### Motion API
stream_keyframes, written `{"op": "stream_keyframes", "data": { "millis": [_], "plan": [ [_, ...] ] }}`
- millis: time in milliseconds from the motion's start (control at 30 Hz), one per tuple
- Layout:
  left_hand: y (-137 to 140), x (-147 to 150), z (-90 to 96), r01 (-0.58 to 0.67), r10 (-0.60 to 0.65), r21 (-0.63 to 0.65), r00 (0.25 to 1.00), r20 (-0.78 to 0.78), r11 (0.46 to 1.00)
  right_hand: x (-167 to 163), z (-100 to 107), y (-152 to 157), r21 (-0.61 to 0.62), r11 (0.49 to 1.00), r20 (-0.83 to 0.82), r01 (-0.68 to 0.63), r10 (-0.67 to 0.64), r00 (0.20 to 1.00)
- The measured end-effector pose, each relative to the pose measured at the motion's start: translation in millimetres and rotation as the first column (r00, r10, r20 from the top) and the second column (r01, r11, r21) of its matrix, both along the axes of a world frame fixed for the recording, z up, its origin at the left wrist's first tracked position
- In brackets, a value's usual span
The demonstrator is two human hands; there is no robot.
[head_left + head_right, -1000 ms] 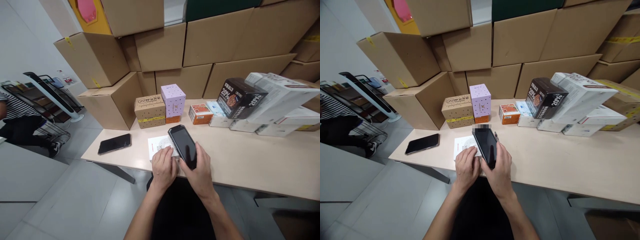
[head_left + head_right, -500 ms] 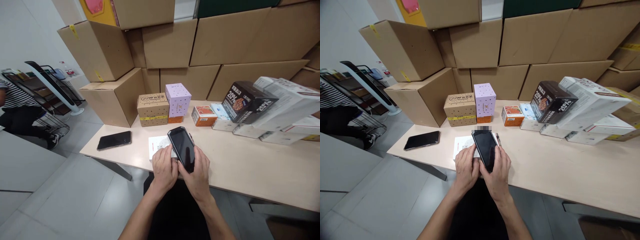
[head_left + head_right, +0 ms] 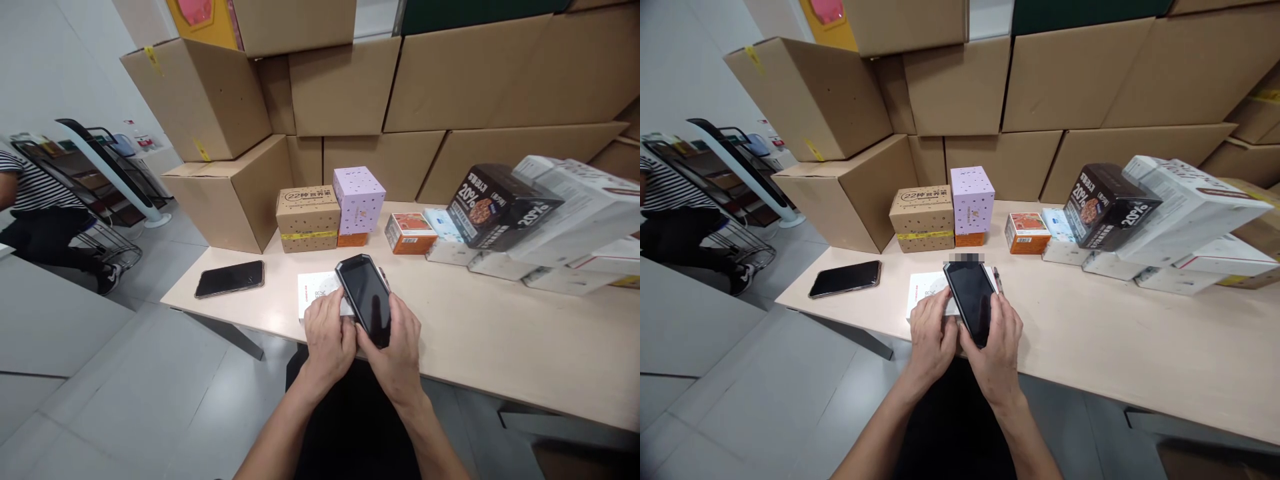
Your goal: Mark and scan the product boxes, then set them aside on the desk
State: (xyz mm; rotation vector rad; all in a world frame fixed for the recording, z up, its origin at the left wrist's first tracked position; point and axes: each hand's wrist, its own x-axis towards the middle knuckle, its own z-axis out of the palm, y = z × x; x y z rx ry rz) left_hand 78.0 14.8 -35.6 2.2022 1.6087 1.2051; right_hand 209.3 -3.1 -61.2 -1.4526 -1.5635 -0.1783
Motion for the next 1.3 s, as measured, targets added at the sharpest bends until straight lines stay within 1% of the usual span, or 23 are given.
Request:
{"op": "stream_keyframes", "data": {
  "millis": [167,300,500,633,933,1133,1300],
  "plan": [
    [0.6,-0.2,1.6,-0.001,0.001,0.014,1.000,0.006,1.000,0.7,0.9,0.6,0.009,1.000,0.018,-0.003,0.003,1.000],
    [1.3,-0.5,-0.8,-0.005,0.006,0.034,1.000,-0.019,0.999,0.5,1.6,0.9,0.016,1.000,0.019,-0.001,0.000,1.000],
    [3.2,1.0,-8.8,-0.014,0.023,0.114,0.997,-0.071,0.993,-0.4,-1.1,0.3,-0.021,1.000,-0.002,0.009,-0.009,1.000],
    [4.2,1.6,-12.7,-0.018,0.029,0.152,0.997,-0.068,0.988,-0.7,-1.5,0.1,-0.009,1.000,0.008,0.016,-0.016,1.000],
    [4.3,1.4,-12.3,-0.022,0.036,0.175,0.997,-0.075,0.984,-1.9,1.6,-0.6,-0.019,1.000,0.008,0.020,-0.020,1.000],
    [4.0,1.3,-14.7,-0.027,0.032,0.166,0.999,-0.030,0.986,-1.7,0.9,-0.6,-0.043,0.999,-0.014,0.020,-0.020,1.000],
    [4.6,2.1,-16.2,-0.040,0.045,0.205,0.999,-0.023,0.978,-1.0,1.8,0.3,-0.038,0.999,-0.013,0.017,-0.017,1.000]
  ]
}}
